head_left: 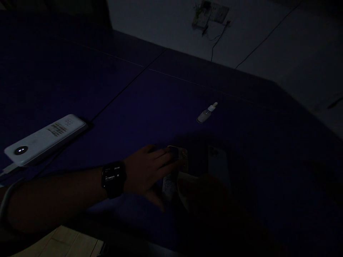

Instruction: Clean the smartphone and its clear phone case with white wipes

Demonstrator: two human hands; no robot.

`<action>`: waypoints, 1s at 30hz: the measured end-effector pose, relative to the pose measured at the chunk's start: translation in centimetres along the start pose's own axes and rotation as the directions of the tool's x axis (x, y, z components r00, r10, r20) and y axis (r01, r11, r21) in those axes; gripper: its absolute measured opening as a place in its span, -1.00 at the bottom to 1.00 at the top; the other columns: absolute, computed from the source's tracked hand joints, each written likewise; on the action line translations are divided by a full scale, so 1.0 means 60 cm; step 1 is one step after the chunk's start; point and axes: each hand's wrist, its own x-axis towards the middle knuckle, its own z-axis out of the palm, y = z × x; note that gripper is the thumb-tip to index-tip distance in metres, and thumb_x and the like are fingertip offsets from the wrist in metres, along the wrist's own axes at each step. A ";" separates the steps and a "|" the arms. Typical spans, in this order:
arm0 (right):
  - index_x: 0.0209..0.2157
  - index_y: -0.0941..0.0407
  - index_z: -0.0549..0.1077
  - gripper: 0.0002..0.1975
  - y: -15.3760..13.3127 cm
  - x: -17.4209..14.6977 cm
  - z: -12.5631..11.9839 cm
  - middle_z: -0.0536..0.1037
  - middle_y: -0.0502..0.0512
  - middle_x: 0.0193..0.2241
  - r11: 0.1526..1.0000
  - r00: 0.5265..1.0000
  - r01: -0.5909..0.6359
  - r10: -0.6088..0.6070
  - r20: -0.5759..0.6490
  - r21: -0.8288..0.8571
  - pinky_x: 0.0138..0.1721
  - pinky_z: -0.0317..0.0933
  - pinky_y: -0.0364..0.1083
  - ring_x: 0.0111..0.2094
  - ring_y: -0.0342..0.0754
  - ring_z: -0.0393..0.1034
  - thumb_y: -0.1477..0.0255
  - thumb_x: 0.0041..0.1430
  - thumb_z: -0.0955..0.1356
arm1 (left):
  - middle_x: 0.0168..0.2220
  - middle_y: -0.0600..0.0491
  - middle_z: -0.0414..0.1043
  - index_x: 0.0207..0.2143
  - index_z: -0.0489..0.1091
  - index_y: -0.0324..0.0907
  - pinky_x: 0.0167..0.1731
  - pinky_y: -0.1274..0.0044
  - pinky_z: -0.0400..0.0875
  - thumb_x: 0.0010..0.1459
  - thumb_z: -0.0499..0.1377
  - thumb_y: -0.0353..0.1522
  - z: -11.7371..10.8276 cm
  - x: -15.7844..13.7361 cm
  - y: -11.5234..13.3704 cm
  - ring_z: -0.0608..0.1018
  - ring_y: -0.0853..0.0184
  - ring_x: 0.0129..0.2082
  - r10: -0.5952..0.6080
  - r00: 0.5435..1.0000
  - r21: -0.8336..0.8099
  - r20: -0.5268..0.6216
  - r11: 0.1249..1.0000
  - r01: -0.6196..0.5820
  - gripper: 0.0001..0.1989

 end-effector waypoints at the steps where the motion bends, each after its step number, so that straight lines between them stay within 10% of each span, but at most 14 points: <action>1: 0.08 0.00 0.46 -0.72 -0.004 0.004 -0.005 0.60 0.10 -0.06 1.000 1.000 0.007 -0.007 -0.001 -0.001 -0.17 0.38 -0.01 -0.21 -0.02 0.47 0.37 0.36 0.32 | 0.20 -0.24 0.33 0.33 0.07 -0.25 -0.02 0.22 0.39 0.23 -0.07 0.24 -0.002 0.003 -0.005 0.42 -0.01 0.15 0.006 1.000 0.016 0.001 1.000 -0.006 -0.10; 5: 0.04 0.01 0.49 -0.72 -0.013 0.016 -0.021 0.64 0.09 -0.10 1.000 0.999 0.025 -0.025 -0.027 -0.002 -0.27 0.33 -0.04 -0.30 -0.03 0.46 0.41 0.34 0.30 | 0.16 -0.24 0.38 0.29 0.13 -0.25 -0.08 0.25 0.43 0.37 -0.07 0.07 -0.008 0.013 -0.027 0.45 -0.01 0.13 -0.029 1.000 0.102 -0.007 0.994 0.030 -0.31; 12: 0.04 0.12 0.49 -0.70 -0.009 0.022 -0.013 0.64 0.16 -0.06 0.982 0.974 0.158 -0.173 -0.143 -0.107 -0.21 0.34 -0.01 -0.24 0.00 0.46 0.47 0.32 0.28 | 0.36 -0.48 -0.01 0.39 -0.24 -0.42 0.25 0.05 0.13 -0.17 0.04 0.44 0.016 -0.002 -0.019 0.19 -0.21 0.34 -0.071 0.997 -0.057 0.014 0.996 0.072 0.40; 16: 0.03 0.15 0.47 -0.72 -0.006 0.030 -0.001 0.65 0.16 -0.08 0.949 0.932 0.307 -0.314 -0.181 -0.068 -0.17 0.34 -0.03 -0.17 -0.02 0.48 0.49 0.31 0.29 | 0.36 -0.51 -0.02 0.39 -0.27 -0.45 0.31 0.05 0.00 -0.11 0.01 0.42 0.020 -0.005 -0.013 0.16 -0.20 0.36 -0.089 0.995 -0.039 0.050 0.995 0.091 0.38; 30: -0.04 0.13 0.48 -0.76 -0.013 0.032 -0.017 0.65 0.16 -0.12 0.968 0.947 0.237 -0.249 -0.201 -0.084 -0.21 0.34 -0.04 -0.24 -0.02 0.49 0.49 0.34 0.25 | 0.36 -0.50 0.01 0.38 -0.17 -0.49 0.34 0.10 -0.15 -0.11 -0.05 0.43 0.003 0.023 -0.013 0.15 -0.20 0.36 -0.044 0.983 0.156 0.178 0.988 0.016 0.37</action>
